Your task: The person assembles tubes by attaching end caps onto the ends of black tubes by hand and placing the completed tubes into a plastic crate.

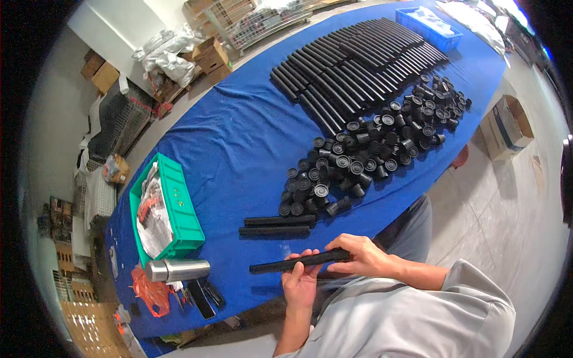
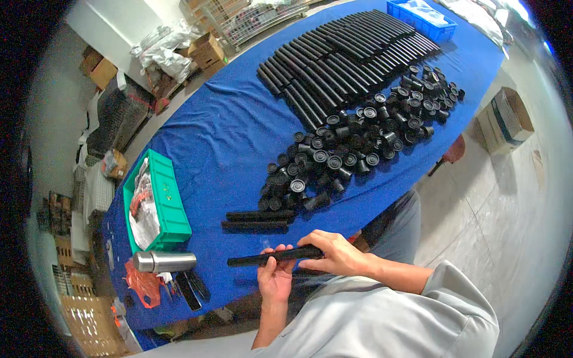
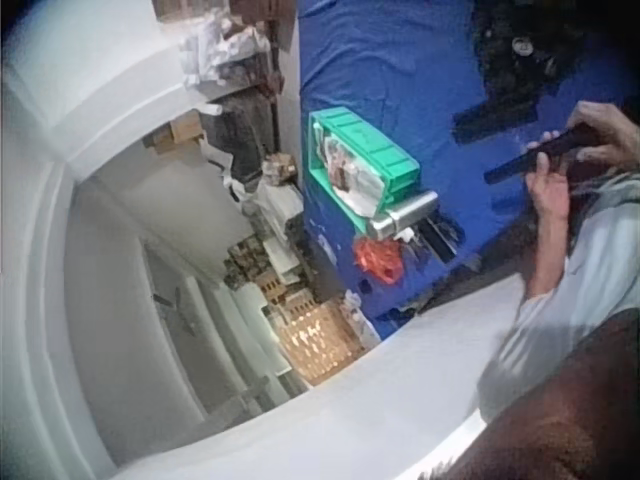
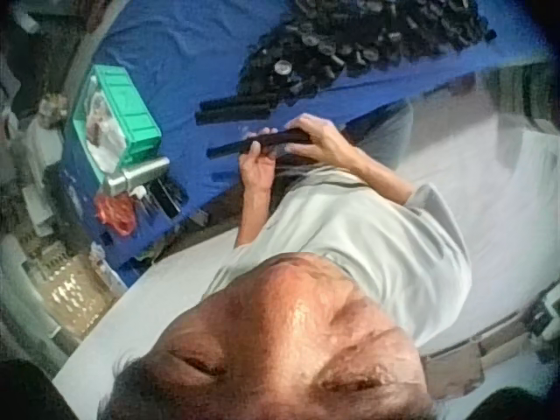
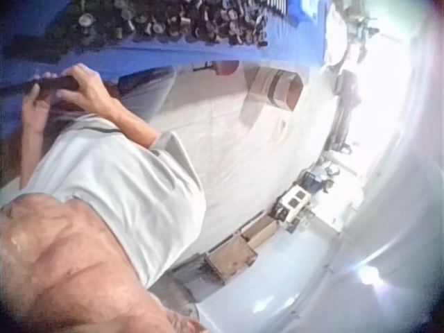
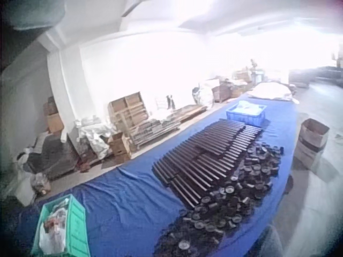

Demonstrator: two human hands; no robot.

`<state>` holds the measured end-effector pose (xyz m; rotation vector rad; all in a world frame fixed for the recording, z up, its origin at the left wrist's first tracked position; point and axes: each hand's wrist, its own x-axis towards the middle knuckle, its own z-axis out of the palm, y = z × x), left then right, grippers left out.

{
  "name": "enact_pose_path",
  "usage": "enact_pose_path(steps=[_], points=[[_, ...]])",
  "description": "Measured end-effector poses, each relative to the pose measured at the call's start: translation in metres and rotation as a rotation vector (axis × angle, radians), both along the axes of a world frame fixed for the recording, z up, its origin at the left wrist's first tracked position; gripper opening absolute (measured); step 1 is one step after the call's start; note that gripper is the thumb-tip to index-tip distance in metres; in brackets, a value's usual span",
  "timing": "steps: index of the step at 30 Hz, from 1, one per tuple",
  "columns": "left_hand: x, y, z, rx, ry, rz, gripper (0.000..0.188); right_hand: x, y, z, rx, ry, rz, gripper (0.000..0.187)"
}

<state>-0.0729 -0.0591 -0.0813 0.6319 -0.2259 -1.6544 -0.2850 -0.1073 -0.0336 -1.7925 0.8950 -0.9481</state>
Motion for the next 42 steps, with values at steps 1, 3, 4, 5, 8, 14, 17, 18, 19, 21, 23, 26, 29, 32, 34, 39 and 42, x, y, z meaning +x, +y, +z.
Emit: enact_pose_path(steps=[1,3,4,5,8,14,17,18,19,21,23,26,29,32,34,39,42], points=[[0.001,0.001,-0.001,-0.021,-0.01,0.002,0.023,-0.001,0.0,0.004,0.155,0.018,0.019,0.036],[-0.001,0.001,0.003,-0.021,-0.023,0.001,0.023,-0.002,0.001,0.0,0.31,0.03,0.027,0.036],[-0.003,0.0,0.005,-0.02,-0.031,0.011,0.023,-0.002,0.001,-0.01,0.278,-0.002,0.022,0.035],[-0.005,0.0,0.009,-0.019,-0.033,-0.001,0.023,-0.002,0.002,-0.016,0.247,-0.033,0.015,0.034],[-0.007,-0.005,0.011,0.027,-0.072,0.029,0.023,-0.001,0.002,-0.02,0.01,-0.068,-0.021,0.032],[-0.004,-0.001,0.005,0.044,-0.031,0.07,0.02,0.0,0.002,-0.021,-0.036,-0.051,-0.022,0.033],[-0.006,-0.002,0.005,0.044,-0.053,0.069,0.018,0.0,0.002,-0.027,-0.026,-0.046,-0.015,0.033],[-0.006,-0.003,0.004,0.033,-0.066,0.072,0.017,0.0,0.003,-0.027,-0.026,-0.047,-0.024,0.033],[-0.006,-0.003,0.003,0.022,-0.078,0.075,0.017,0.0,0.003,-0.026,-0.019,-0.053,-0.021,0.032],[-0.006,-0.001,0.003,0.021,-0.086,0.074,0.017,0.0,0.004,-0.026,-0.011,-0.06,-0.024,0.032],[-0.005,0.001,0.001,0.023,-0.095,0.078,0.018,-0.001,0.005,-0.028,-0.038,-0.051,-0.008,0.032],[-0.002,0.002,0.0,0.066,-0.072,0.065,0.018,-0.003,0.005,-0.023,-0.009,-0.057,-0.002,0.033],[-0.002,0.0,0.004,0.05,-0.085,0.057,0.019,-0.006,0.001,-0.001,0.358,-0.075,0.007,0.033],[-0.004,-0.003,0.01,-0.012,-0.086,0.055,0.021,-0.005,-0.002,0.002,0.587,-0.114,0.031,0.033],[-0.004,-0.004,0.009,0.013,-0.066,0.033,0.021,-0.002,0.001,-0.015,0.277,-0.135,0.008,0.032],[-0.01,-0.005,0.016,0.033,-0.024,0.067,0.024,-0.006,0.0,-0.02,0.163,-0.092,-0.088,0.03],[0.001,0.005,0.035,0.263,-0.418,-0.215,0.024,-0.014,-0.005,-0.008,0.431,-0.113,-0.119,0.03]])
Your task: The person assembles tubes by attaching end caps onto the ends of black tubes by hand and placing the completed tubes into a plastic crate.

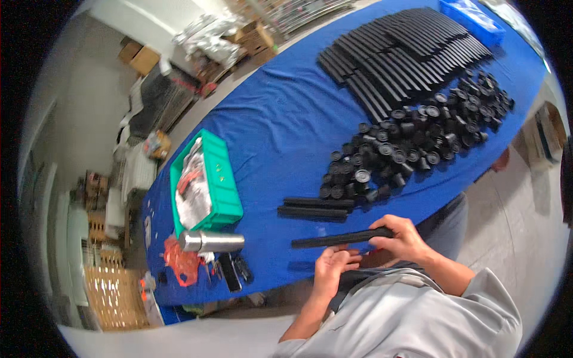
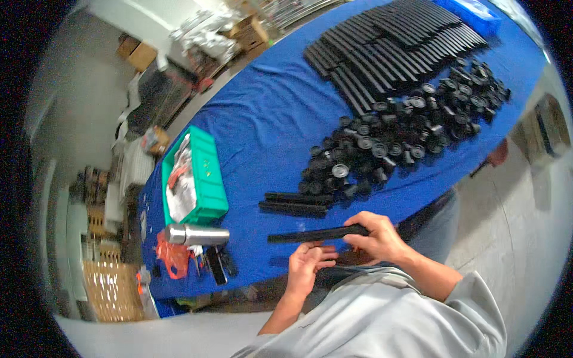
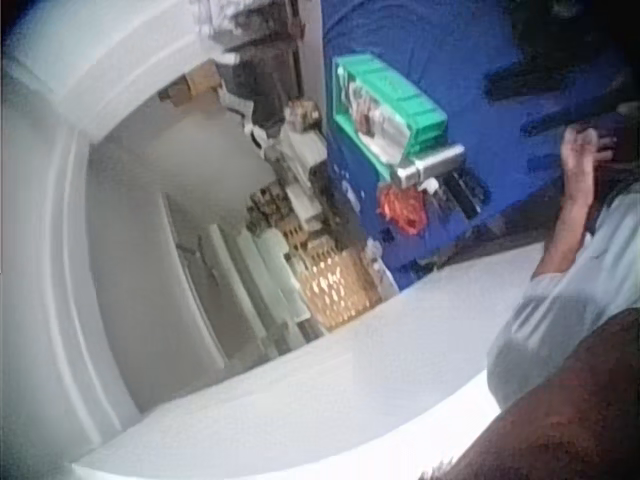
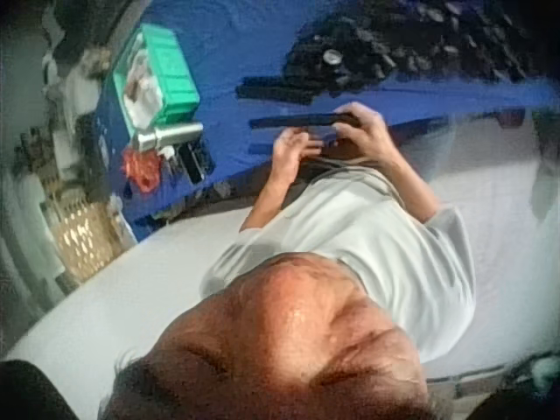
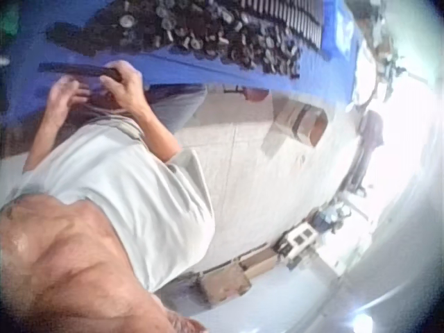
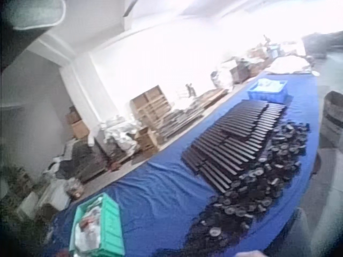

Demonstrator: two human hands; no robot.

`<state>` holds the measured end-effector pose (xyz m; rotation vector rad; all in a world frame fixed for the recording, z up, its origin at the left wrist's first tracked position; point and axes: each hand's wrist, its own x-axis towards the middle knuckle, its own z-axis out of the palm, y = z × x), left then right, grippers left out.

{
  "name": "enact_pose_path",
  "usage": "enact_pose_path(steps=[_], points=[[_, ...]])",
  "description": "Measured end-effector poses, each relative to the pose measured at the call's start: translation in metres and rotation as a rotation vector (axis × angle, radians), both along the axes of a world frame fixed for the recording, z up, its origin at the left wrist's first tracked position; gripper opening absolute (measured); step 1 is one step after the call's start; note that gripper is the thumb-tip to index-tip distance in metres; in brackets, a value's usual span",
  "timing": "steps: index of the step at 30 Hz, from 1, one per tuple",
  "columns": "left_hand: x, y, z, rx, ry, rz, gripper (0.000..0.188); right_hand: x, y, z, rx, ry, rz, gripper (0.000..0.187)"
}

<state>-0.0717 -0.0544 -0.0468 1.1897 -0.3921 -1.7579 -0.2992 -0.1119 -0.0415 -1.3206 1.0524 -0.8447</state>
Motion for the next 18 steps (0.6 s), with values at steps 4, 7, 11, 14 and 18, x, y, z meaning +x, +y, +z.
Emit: enact_pose_path(steps=[4,7,11,14,18], points=[[0.022,-0.004,0.027,-1.083,-1.404,-0.118,0.039,-0.009,-0.013,-0.012,0.114,-0.08,0.025,0.027],[0.023,-0.023,0.046,-1.06,-1.706,-0.382,0.049,-0.009,-0.017,-0.012,0.135,-0.082,0.1,0.027],[0.045,-0.023,0.03,-0.99,-1.609,-0.551,0.042,-0.002,-0.015,-0.021,0.042,-0.08,0.104,0.042],[0.064,-0.049,0.028,-1.029,-1.436,-0.26,0.036,0.004,-0.012,-0.015,0.057,-0.239,0.034,0.054],[0.108,-0.123,0.037,-0.801,-1.606,0.005,0.036,-0.005,-0.024,-0.042,-0.304,0.302,0.212,0.035]])
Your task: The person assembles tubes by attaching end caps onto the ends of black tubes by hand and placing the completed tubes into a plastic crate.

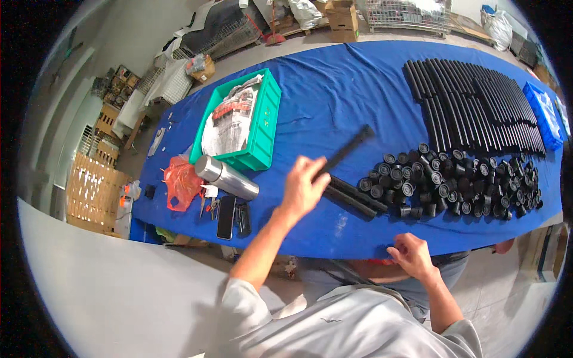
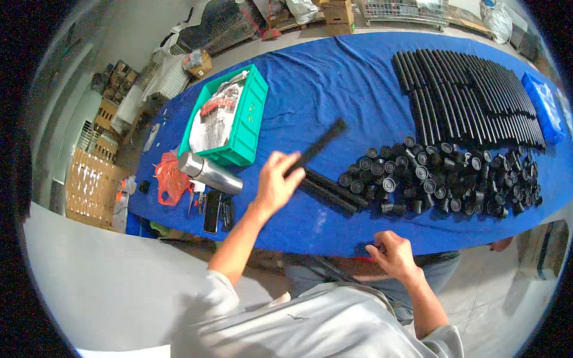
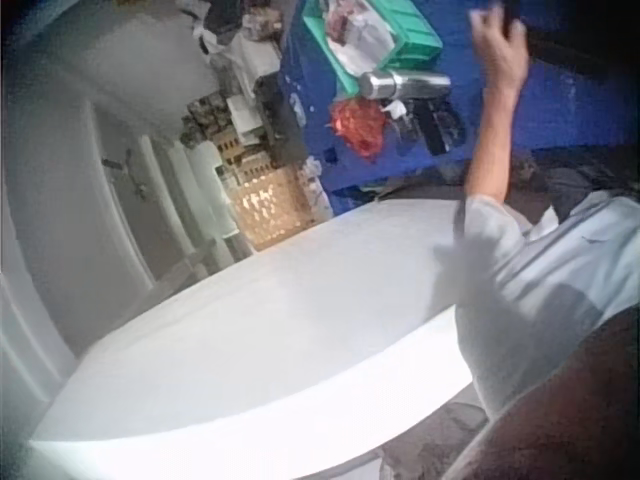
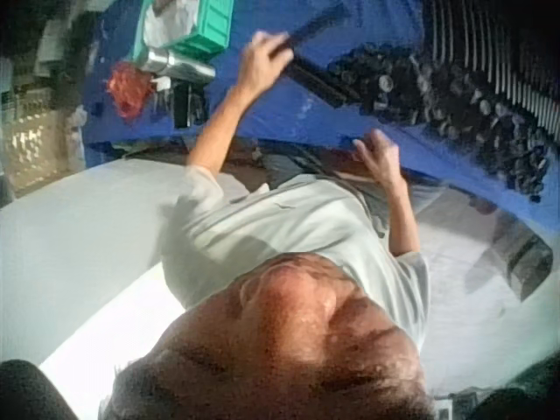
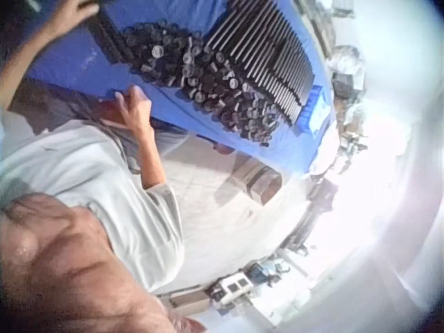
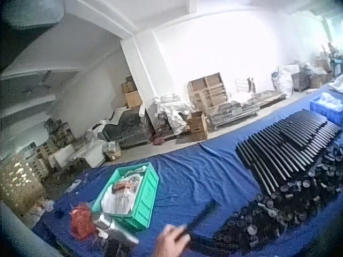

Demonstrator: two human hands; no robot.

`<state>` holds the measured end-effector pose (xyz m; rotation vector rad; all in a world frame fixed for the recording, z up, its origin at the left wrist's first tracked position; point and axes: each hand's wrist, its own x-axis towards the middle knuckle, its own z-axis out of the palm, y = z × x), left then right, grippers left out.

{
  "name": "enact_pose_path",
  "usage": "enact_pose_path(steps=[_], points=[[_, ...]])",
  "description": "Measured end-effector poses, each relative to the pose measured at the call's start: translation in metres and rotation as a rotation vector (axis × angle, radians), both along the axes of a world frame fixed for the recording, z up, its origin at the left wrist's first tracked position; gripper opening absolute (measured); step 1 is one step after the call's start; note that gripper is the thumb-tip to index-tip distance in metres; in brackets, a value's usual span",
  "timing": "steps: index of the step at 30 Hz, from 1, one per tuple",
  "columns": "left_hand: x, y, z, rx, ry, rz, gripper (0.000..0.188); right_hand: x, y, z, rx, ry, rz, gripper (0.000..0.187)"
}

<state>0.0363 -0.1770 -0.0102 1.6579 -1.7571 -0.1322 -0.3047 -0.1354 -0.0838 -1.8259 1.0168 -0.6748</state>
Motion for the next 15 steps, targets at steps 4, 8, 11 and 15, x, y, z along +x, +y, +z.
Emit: enact_pose_path(steps=[4,8,11,15], points=[[0.06,-0.095,-0.03,-0.019,-0.178,0.21,0.048,0.01,-0.011,-0.013,-0.311,0.168,0.075,0.012],[0.114,-0.167,-0.07,0.049,-0.237,0.402,0.045,0.011,-0.009,-0.023,-0.386,0.125,-0.029,0.01],[0.14,-0.204,-0.09,0.074,-0.235,0.503,0.037,0.008,-0.011,-0.026,-0.414,0.137,-0.039,0.01],[0.156,-0.229,-0.099,0.144,-0.291,0.584,0.035,0.005,-0.011,-0.029,-0.369,0.157,-0.033,0.011]])
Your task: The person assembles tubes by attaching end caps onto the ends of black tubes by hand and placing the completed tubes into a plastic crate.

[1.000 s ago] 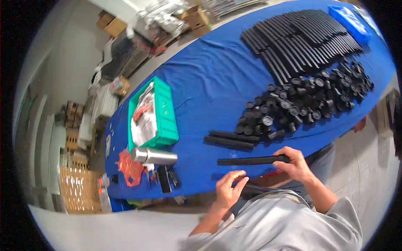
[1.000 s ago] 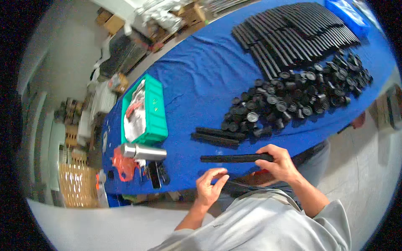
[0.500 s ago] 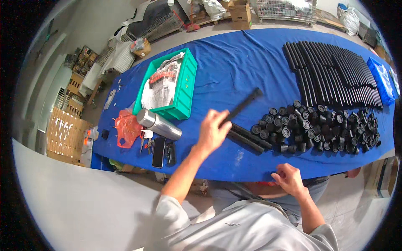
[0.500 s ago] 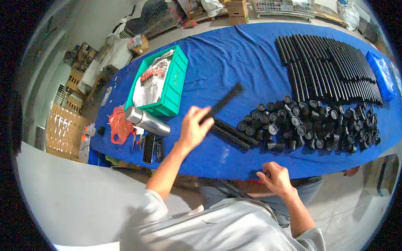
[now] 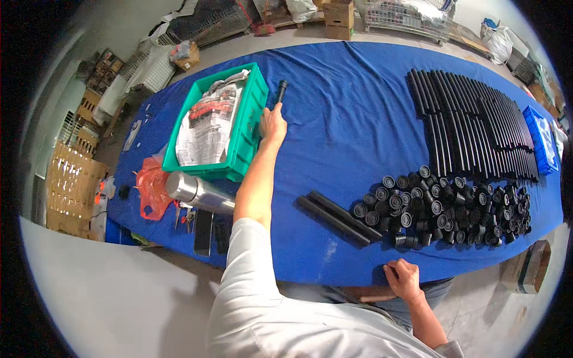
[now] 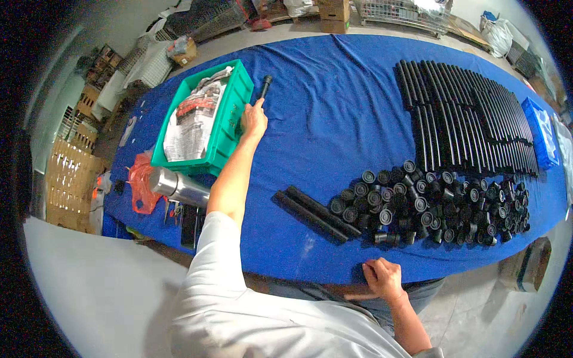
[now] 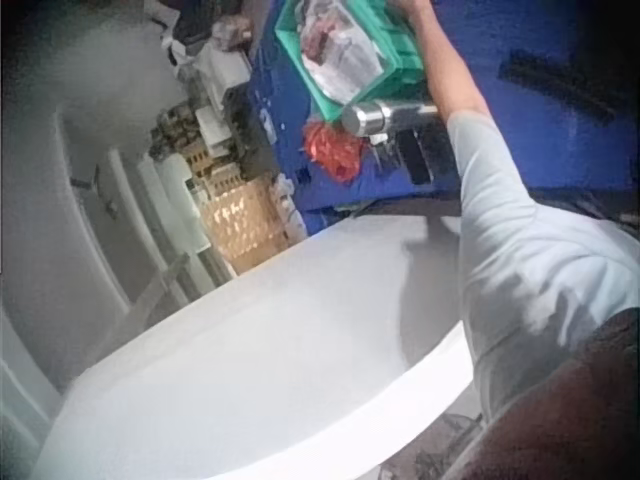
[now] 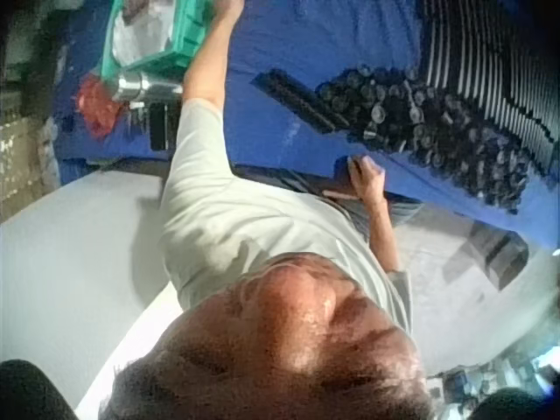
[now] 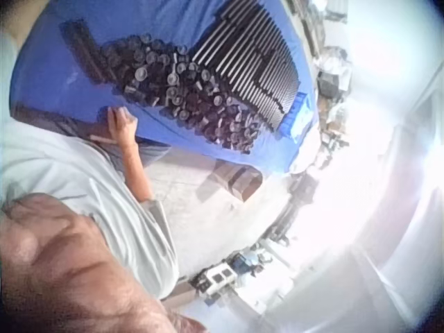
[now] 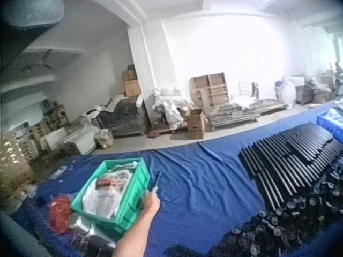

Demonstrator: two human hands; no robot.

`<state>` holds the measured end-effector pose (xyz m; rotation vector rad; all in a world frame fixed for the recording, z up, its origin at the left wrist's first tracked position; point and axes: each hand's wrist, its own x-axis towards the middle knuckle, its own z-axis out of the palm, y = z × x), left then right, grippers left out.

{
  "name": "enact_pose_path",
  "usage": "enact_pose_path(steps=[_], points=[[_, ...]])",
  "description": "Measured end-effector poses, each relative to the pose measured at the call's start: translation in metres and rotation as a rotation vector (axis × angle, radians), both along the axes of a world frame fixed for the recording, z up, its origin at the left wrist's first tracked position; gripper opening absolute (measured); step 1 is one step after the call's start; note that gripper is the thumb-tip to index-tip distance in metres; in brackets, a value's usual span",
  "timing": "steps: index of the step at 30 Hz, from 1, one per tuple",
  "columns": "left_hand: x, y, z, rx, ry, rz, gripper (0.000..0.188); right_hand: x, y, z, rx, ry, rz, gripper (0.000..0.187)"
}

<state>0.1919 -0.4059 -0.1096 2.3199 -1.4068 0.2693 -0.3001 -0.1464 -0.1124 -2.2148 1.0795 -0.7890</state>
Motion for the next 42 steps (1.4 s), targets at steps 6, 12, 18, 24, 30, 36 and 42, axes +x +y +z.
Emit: enact_pose_path(steps=[6,12,18,24,30,36,42], points=[[0.013,-0.018,0.0,0.067,-0.055,0.047,0.028,-0.002,0.0,-0.003,0.007,0.029,-0.01,0.013],[0.028,-0.03,-0.008,0.087,-0.329,0.061,0.026,0.004,-0.001,0.002,0.002,0.011,-0.014,0.014],[0.015,-0.022,0.0,0.183,-0.436,0.029,0.025,0.002,0.0,0.004,0.026,0.017,-0.037,0.015],[0.026,-0.02,-0.001,0.273,-0.374,0.062,0.026,0.002,0.002,0.006,0.002,0.016,-0.024,0.015],[0.023,-0.026,-0.006,0.281,-0.534,0.042,0.024,0.0,0.001,0.003,0.023,0.022,-0.035,0.014],[-0.001,0.005,0.021,0.209,-0.532,-0.032,0.03,0.002,-0.005,0.006,0.023,0.0,-0.024,0.012],[-0.086,0.072,0.036,-0.052,-0.138,-0.545,0.035,0.0,-0.004,0.004,-0.001,-0.047,-0.029,0.012]])
